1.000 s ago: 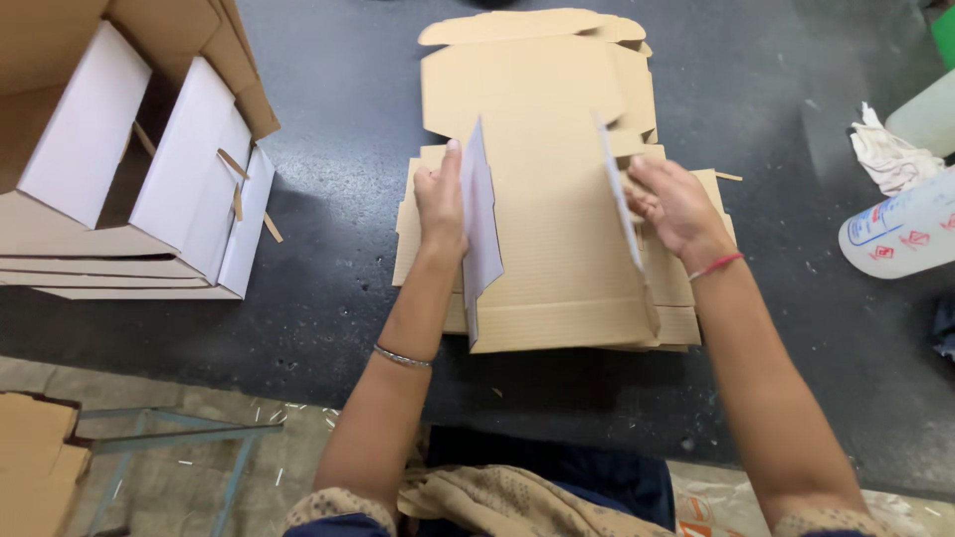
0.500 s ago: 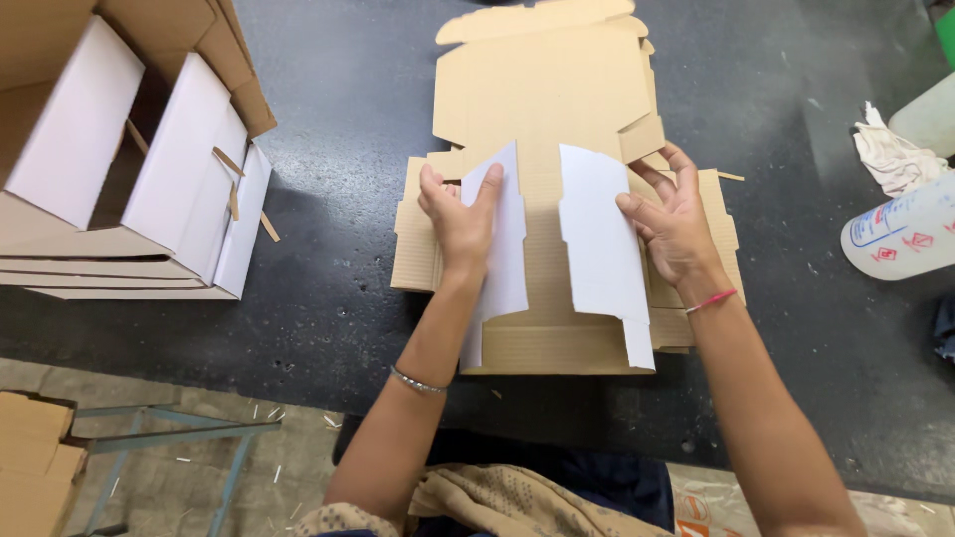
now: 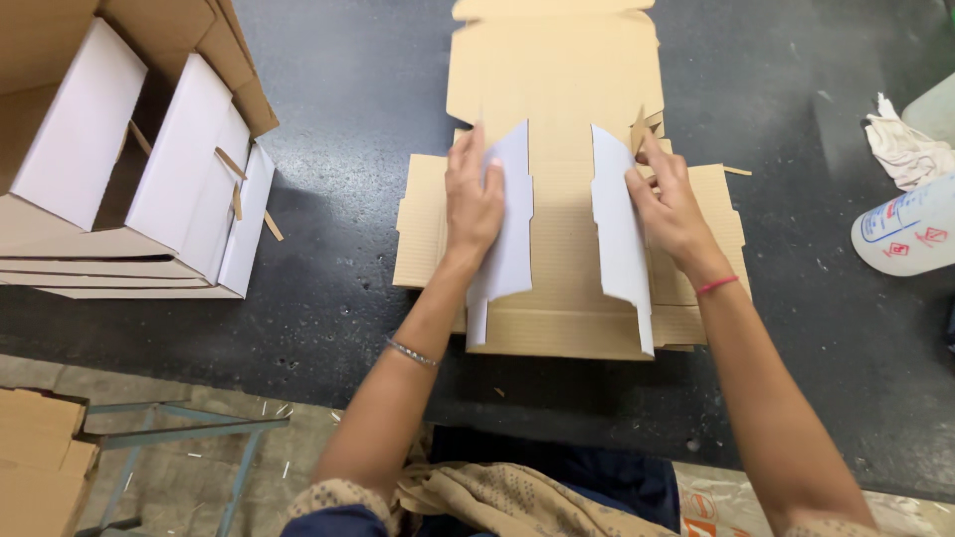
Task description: The person folds flat cardboard blanks into boxes at a workbench, pressing the white inner panels and brown outer flaps into shape and tucking tabs to form each box. Finished boxes are stacked on the table beside the stack of folded ones.
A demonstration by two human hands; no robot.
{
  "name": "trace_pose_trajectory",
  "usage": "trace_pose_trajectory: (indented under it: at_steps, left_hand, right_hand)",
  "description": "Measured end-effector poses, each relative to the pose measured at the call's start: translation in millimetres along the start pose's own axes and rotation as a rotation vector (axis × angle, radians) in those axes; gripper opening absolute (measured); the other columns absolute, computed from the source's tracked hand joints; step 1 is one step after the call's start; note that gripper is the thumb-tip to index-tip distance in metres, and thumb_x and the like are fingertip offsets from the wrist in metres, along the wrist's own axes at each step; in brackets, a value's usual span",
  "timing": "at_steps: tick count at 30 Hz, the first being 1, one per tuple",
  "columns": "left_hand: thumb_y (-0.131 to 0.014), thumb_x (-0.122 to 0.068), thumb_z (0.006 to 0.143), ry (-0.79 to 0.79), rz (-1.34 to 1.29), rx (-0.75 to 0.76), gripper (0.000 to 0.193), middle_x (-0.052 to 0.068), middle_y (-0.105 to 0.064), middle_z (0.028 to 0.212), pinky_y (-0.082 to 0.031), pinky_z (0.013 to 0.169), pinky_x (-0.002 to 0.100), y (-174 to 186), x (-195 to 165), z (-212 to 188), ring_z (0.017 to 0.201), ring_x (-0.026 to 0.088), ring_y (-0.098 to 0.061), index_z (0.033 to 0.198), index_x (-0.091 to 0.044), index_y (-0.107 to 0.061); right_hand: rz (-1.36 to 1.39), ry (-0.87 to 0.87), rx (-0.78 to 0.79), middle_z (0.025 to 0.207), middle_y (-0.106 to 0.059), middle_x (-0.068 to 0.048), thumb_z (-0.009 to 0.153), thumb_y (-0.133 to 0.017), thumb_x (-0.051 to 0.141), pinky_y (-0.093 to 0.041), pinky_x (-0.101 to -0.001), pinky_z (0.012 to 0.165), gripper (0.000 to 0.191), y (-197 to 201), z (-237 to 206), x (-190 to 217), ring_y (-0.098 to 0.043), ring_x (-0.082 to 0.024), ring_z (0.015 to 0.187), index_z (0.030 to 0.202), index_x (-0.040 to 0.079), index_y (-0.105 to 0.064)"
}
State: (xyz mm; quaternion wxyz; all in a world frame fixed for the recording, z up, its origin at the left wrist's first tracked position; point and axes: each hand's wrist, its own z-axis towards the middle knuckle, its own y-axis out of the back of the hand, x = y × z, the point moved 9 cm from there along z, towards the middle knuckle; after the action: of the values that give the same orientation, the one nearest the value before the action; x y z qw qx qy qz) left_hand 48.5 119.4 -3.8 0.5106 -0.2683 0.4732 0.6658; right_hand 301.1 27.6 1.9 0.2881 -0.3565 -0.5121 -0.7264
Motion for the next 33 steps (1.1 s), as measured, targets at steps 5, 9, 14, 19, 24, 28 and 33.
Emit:
trace_pose_trajectory:
  at_steps: [5,9,14,19,24,28,33]
  left_hand:
    - [-0.056,-0.034,0.102,-0.131,0.219,0.117,0.054,0.017,-0.052,0.146,-0.039,0.114,0.045,-15,-12,1,0.135,0.036,-0.044,0.143,0.001,-0.054]
    - [-0.058,-0.04,0.1,-0.205,0.366,0.202,0.048,0.011,-0.066,0.125,-0.046,0.103,0.045,-19,-26,5,0.12,0.033,-0.055,0.128,-0.001,-0.066]
    - [-0.055,-0.044,0.101,-0.127,0.363,0.22,0.044,0.013,-0.07,0.108,-0.05,0.094,0.046,-22,-21,22,0.107,0.036,-0.062,0.103,-0.002,-0.07]
    - [-0.035,-0.057,0.102,0.094,0.077,0.219,0.066,0.017,-0.075,0.089,-0.052,0.089,0.043,-23,39,71,0.089,0.039,-0.069,0.088,-0.007,-0.076]
    - [-0.027,-0.067,0.1,0.326,-0.44,0.287,0.08,0.013,-0.086,0.083,-0.059,0.077,0.041,-30,97,90,0.084,0.031,-0.077,0.07,0.001,-0.055]
    - [-0.028,-0.064,0.101,0.284,-0.389,0.134,0.073,0.012,-0.07,0.101,-0.053,0.084,0.033,13,77,63,0.095,0.024,-0.067,0.104,-0.004,-0.07]
    - [-0.046,-0.035,0.117,0.045,-0.374,-0.278,0.035,0.007,-0.049,0.094,-0.048,0.087,0.032,126,-2,-70,0.088,0.016,-0.051,0.108,-0.003,-0.055]
  right_hand:
    - [-0.542,0.193,0.004,0.13,-0.051,-0.022,0.112,-0.054,0.037,-0.042,-0.0456,0.104,0.053,-17,10,8,-0.046,-0.036,0.117,0.152,0.003,-0.052]
    - [-0.554,0.271,0.032,0.132,-0.053,-0.021,0.108,-0.057,0.04,-0.044,-0.0441,0.103,0.052,-25,3,30,-0.047,-0.038,0.119,0.143,0.002,-0.06]
    - [-0.456,0.231,0.026,0.121,-0.064,-0.021,0.106,-0.058,0.039,-0.046,-0.043,0.1,0.045,-23,15,31,-0.057,-0.038,0.116,0.125,-0.001,-0.065]
    - [-0.064,-0.027,0.015,0.104,-0.075,-0.016,0.109,-0.03,0.057,-0.054,-0.0397,0.096,0.069,0,54,-37,-0.071,-0.027,0.1,0.106,0.002,-0.072]
    - [0.698,-0.096,0.117,0.121,-0.076,-0.023,0.113,-0.038,0.068,-0.056,-0.0353,0.097,0.066,8,67,-76,-0.068,-0.024,0.105,0.099,0.005,-0.054]
    - [0.48,-0.111,-0.025,0.112,-0.065,-0.01,0.111,-0.034,0.066,-0.053,-0.0299,0.09,0.066,44,31,-76,-0.062,-0.016,0.1,0.12,0.009,-0.065]
    - [0.561,0.047,-0.249,0.117,-0.06,-0.009,0.128,-0.031,0.038,-0.051,-0.0334,0.106,0.043,99,-101,-35,-0.06,-0.018,0.108,0.121,0.003,-0.054]
